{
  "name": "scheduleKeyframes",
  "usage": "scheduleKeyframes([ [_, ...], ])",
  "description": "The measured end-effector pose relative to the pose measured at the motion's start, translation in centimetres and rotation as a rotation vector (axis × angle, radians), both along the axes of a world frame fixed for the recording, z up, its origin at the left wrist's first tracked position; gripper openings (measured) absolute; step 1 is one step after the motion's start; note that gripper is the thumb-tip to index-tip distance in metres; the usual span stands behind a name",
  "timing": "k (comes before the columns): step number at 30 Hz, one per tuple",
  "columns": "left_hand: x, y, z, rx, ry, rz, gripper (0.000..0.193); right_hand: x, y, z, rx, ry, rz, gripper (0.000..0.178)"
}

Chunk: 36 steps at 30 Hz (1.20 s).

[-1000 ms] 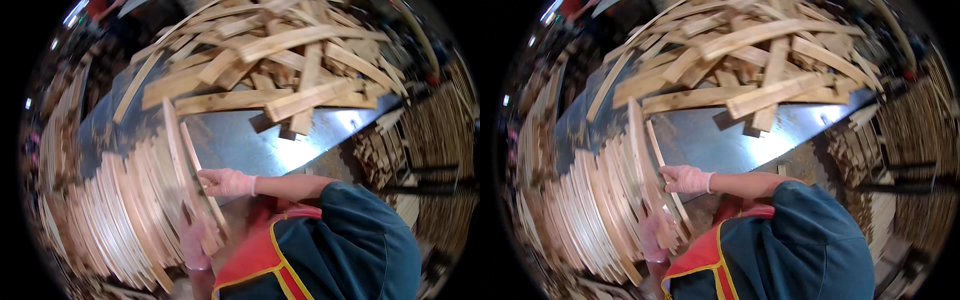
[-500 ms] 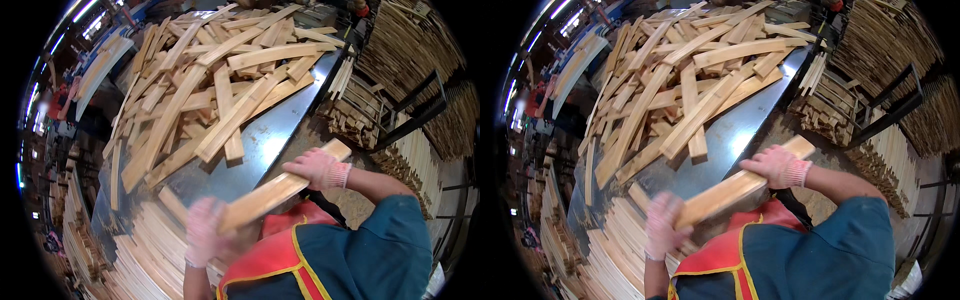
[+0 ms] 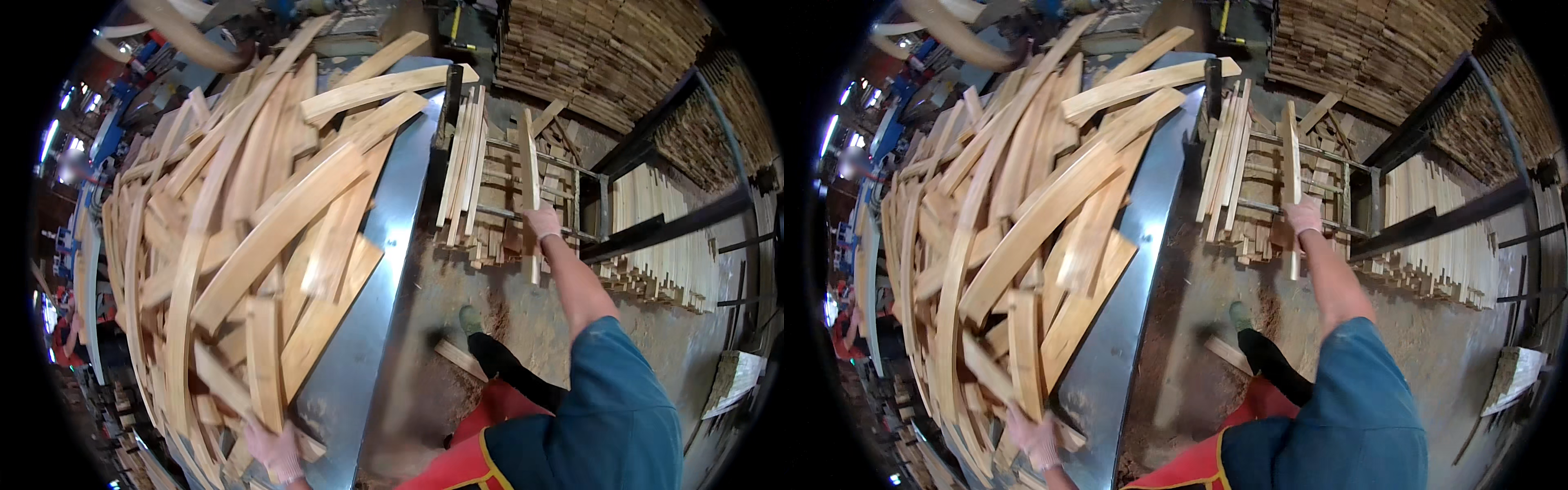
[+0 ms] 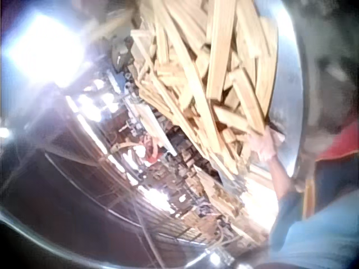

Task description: The person sorts wooden planks on a metal table, picking them up from a pile and arranging them into a neat stack. The person repeatedly moves planks from the disorganized pile to the organized stack using both hands.

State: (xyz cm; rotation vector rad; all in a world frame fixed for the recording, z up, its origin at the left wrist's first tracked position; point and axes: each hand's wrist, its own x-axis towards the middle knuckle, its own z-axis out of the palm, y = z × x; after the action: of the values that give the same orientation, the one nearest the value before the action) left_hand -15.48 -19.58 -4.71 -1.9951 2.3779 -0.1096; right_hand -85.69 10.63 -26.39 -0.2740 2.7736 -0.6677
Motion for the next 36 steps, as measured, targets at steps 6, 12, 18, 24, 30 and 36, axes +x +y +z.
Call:
scheduleKeyframes([
  [6, -10.2, 8.7, 5.1, 0.229, 0.283, -0.042, 0.098, -0.6, -12.5, -2.2, -0.090, -0.407, 0.141, 0.091],
  [12, -30.5, 9.0, 0.7, 0.270, 0.391, -0.489, 0.094, 5.2, -8.8, 9.0, -0.767, -0.687, 0.217, 0.095],
  [18, -45.6, 10.4, 0.3, 0.472, 0.641, -1.010, 0.083, 9.6, -7.2, 15.2, -1.337, -1.122, -0.133, 0.062],
  [24, -36.4, 7.8, -2.1, 0.520, 0.394, -0.663, 0.076, -6.2, -7.7, 2.7, -0.699, -0.710, -0.491, 0.047],
  [30, -27.8, 10.5, -1.8, 0.434, 0.433, -0.559, 0.068, -5.3, -11.8, -4.0, -0.299, -0.385, 0.125, 0.073],
  [36, -13.5, 12.7, 0.0, 0.283, 0.538, -0.233, 0.067, 0.7, -3.1, 2.7, -0.754, -0.477, -0.021, 0.065],
])
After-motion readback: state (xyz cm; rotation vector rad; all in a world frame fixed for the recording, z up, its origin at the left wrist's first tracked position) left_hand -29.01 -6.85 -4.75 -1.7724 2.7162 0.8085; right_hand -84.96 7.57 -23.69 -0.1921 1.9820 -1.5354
